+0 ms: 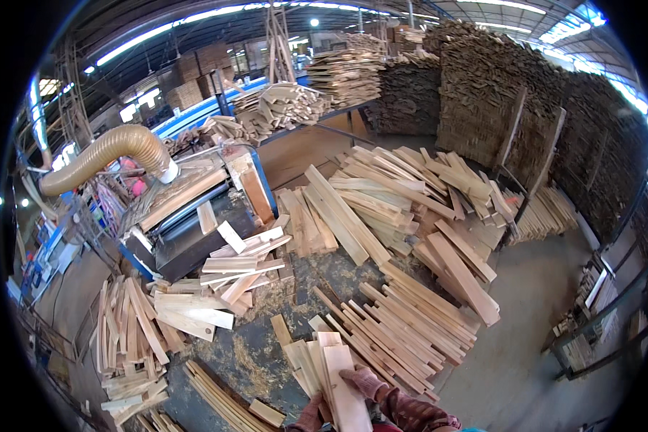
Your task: The person sorts through a large pile of wooden planks on a workbench, picking up pieces and stacking them into organized piles. They repeatedly move between the disorganized pile and a nearby rack to deposit sorted wood.
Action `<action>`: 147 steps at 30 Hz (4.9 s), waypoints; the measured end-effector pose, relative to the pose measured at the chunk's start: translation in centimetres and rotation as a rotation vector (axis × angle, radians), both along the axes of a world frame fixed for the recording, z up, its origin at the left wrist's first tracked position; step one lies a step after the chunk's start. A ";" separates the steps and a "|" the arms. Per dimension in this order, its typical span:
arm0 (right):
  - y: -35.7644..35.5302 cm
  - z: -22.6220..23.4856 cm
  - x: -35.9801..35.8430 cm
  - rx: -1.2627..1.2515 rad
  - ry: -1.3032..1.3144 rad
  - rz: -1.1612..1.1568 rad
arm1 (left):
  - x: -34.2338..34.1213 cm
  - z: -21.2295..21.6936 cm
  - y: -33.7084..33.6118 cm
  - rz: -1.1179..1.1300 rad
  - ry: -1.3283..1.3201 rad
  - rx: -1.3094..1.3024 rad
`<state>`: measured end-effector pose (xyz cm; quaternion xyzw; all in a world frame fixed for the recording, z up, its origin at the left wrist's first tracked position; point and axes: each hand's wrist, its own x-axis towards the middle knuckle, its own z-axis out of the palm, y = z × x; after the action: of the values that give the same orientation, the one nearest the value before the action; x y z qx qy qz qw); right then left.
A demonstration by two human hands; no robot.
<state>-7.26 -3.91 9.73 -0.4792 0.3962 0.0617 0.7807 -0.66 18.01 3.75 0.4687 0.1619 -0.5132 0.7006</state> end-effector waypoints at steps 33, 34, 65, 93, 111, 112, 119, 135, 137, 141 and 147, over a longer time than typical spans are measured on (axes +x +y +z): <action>3.2 14.3 -24.2 -1.281 -0.016 -0.468 | -14.5 14.2 -18.6 -0.593 0.025 -0.392; 2.3 13.7 -25.9 -1.256 -0.002 -0.495 | -16.0 14.4 -20.0 -0.640 0.030 -0.388; -23.4 12.0 -52.1 -0.871 0.330 -1.607 | -54.0 14.2 -60.9 -1.689 0.103 -0.290; -7.1 18.8 -94.6 -0.305 0.886 -1.982 | -109.1 10.5 -48.4 -2.742 0.057 -0.235; -1.9 -11.4 -131.2 -0.325 0.857 -2.943 | -153.9 -14.8 -36.6 -3.199 -0.288 0.218; -0.5 -12.9 -132.5 -0.125 0.691 -2.925 | -155.5 -17.2 -35.7 -3.219 -0.491 -0.029; 5.9 -27.8 -128.8 0.681 0.555 -2.053 | -158.7 -25.9 -22.3 -3.416 -1.613 -0.961; 5.4 -36.1 -128.1 0.483 -0.409 -3.376 | -158.1 -30.1 -17.2 -3.551 -0.856 -0.732; 7.1 -40.1 -130.6 0.518 -0.340 -3.407 | -159.2 -31.1 -18.0 -3.593 -0.733 -0.692; 9.2 -37.8 -133.5 0.582 0.478 -2.996 | -158.3 -33.9 -17.5 -3.638 -0.878 -0.871; 6.0 -35.9 -126.1 0.470 0.418 -2.859 | -156.0 -33.2 -12.8 -3.664 -0.833 -1.126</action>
<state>-133.36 2.12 -26.21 0.4669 0.6088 -0.6202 0.1636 -156.63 5.16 -29.42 0.1239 0.7402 0.3605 0.5538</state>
